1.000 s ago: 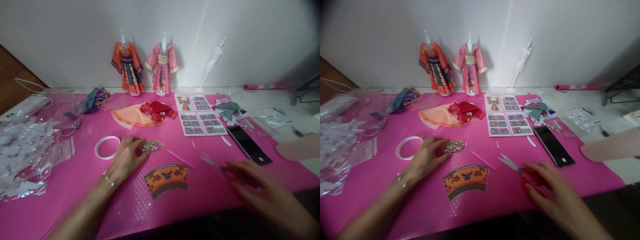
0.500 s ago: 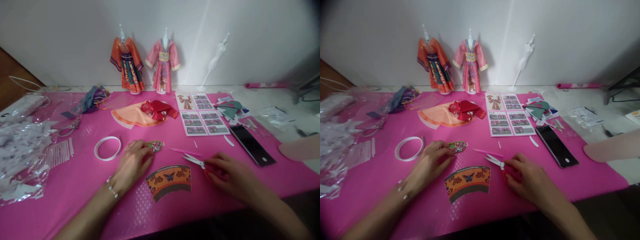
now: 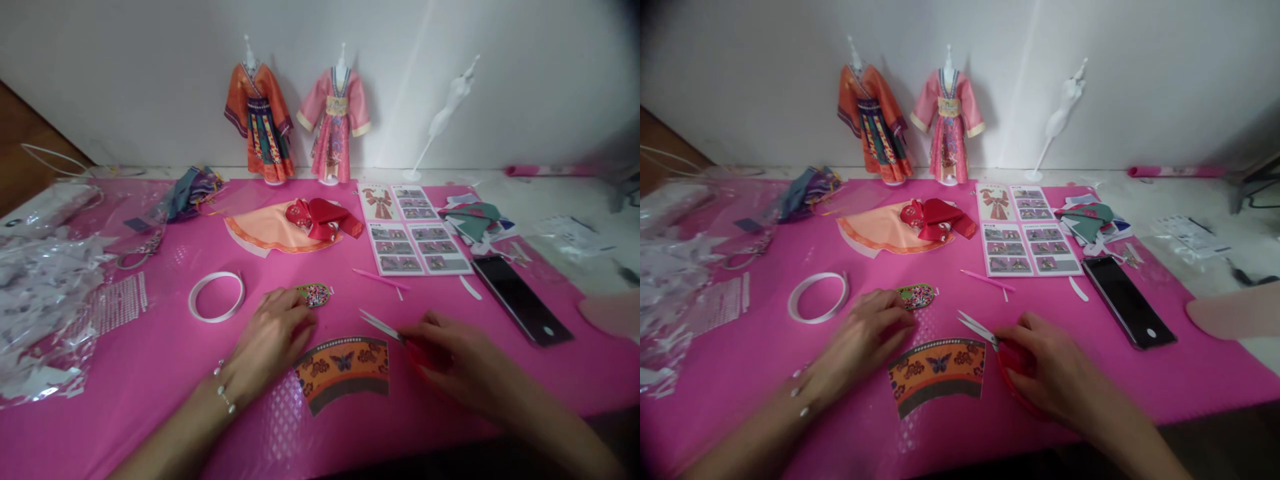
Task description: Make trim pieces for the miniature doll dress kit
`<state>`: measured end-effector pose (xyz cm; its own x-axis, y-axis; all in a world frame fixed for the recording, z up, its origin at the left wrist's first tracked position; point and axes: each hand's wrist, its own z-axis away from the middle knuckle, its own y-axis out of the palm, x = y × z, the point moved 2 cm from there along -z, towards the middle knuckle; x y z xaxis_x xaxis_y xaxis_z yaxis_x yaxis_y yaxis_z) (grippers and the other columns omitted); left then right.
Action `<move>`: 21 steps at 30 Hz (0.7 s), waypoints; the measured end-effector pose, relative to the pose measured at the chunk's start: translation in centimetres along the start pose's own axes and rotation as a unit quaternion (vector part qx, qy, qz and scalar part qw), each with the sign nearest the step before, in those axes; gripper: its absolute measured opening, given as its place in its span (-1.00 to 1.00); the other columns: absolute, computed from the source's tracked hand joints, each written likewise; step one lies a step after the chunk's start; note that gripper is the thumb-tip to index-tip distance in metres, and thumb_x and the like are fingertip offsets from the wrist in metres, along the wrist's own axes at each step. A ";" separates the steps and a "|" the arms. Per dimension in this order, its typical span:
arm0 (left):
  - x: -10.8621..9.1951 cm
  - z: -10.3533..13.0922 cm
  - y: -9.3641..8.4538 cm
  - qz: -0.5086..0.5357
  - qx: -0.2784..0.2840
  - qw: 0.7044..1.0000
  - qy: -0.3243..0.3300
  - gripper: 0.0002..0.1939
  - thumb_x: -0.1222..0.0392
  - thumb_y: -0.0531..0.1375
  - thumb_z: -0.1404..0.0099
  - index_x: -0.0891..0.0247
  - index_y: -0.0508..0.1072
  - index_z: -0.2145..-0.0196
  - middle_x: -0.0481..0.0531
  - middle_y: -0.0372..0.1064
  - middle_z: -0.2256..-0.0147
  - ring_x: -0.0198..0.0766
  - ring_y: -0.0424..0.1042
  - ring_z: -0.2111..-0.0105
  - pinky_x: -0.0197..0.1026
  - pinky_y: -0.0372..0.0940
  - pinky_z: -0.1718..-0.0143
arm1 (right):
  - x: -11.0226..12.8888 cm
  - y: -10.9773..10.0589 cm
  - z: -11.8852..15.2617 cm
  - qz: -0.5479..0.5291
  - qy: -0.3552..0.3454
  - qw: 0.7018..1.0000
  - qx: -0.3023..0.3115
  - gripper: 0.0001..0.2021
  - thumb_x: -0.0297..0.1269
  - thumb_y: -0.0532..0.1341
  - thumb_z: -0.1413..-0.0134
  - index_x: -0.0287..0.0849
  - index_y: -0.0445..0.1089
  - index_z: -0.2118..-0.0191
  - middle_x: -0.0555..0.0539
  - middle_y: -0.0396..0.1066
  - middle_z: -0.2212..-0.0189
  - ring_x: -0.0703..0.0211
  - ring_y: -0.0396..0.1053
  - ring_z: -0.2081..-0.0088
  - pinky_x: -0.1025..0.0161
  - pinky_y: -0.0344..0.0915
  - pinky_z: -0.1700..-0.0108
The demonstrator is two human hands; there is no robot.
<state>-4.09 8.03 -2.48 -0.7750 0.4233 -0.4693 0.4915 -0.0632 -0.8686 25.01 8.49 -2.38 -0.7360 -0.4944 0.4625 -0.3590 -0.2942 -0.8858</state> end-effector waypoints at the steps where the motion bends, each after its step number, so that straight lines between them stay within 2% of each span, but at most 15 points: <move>1: -0.1 0.0 0.0 0.000 0.002 1.000 0.001 -0.84 0.30 0.11 -0.34 0.20 0.47 0.34 0.02 0.37 0.30 -0.17 0.31 0.25 -0.04 0.20 0.17 | 0.2 0.0 -0.2 0.013 -0.008 1.000 0.004 -0.63 -0.38 0.21 -0.05 -0.04 0.40 -0.02 -0.04 0.35 0.34 0.17 0.38 0.41 0.25 0.32 0.40; 5: 0.2 0.0 -0.3 -0.031 -0.019 0.999 -0.029 -0.85 0.28 0.11 -0.35 0.19 0.47 0.33 0.02 0.36 0.31 -0.16 0.31 0.27 -0.02 0.22 0.17 | 1.3 -0.3 -1.2 0.047 -0.022 0.999 0.019 -0.63 -0.37 0.16 -0.09 -0.06 0.38 -0.04 -0.06 0.34 0.32 0.17 0.39 0.40 0.27 0.29 0.43; 8: 0.9 0.2 -0.5 -0.074 -0.051 0.993 -0.076 -0.88 0.25 0.13 -0.33 0.21 0.46 0.20 0.07 0.35 0.24 -0.11 0.32 0.24 0.01 0.25 0.16 | 1.8 -0.8 -2.3 0.055 -0.025 0.998 0.016 -0.67 -0.32 0.12 -0.14 -0.10 0.40 -0.03 -0.10 0.37 0.30 0.15 0.39 0.40 0.25 0.28 0.43; 12: 1.9 0.3 -0.4 -0.092 -0.060 0.989 -0.099 -0.71 0.20 0.19 -0.29 0.25 0.40 0.03 0.14 0.32 0.13 -0.06 0.32 0.16 0.04 0.30 0.10 | 2.3 -1.6 -3.6 0.058 -0.010 0.998 0.000 -0.67 -0.31 0.08 -0.17 -0.15 0.41 -0.02 -0.09 0.43 0.36 0.12 0.40 0.40 0.20 0.28 0.37; 15: 2.4 0.4 -0.1 -0.091 -0.049 0.989 -0.109 -0.62 0.16 0.20 -0.29 0.30 0.35 -0.04 0.16 0.31 0.10 -0.04 0.32 0.13 0.05 0.31 0.07 | 2.4 -1.9 -4.4 0.030 0.015 0.999 0.017 -0.66 -0.30 0.08 -0.18 -0.13 0.40 -0.04 -0.04 0.46 0.44 0.18 0.39 0.47 0.26 0.25 0.43; 17: 2.5 0.4 0.1 -0.090 -0.044 0.988 -0.116 -0.61 0.14 0.20 -0.29 0.30 0.36 -0.05 0.16 0.31 0.11 -0.04 0.33 0.14 0.05 0.31 0.07 | 2.5 -2.0 -4.8 0.007 0.021 0.999 0.036 -0.66 -0.29 0.10 -0.18 -0.10 0.40 -0.05 -0.01 0.47 0.46 0.21 0.37 0.50 0.30 0.25 0.45; 21: 2.4 0.3 0.1 -0.080 -0.037 0.989 -0.123 -0.70 0.14 0.21 -0.29 0.27 0.42 0.04 0.14 0.32 0.15 -0.06 0.33 0.17 0.03 0.32 0.10 | 2.9 -2.2 -5.4 -0.041 0.015 0.998 0.055 -0.64 -0.31 0.09 -0.17 -0.03 0.37 -0.08 -0.02 0.51 0.32 0.21 0.43 0.39 0.32 0.32 0.38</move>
<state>-5.99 8.79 -3.68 -0.9137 0.1892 -0.3598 0.3758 0.0558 -0.9250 20.56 12.15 0.69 -0.7235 -0.4411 0.5310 -0.3548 -0.4223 -0.8341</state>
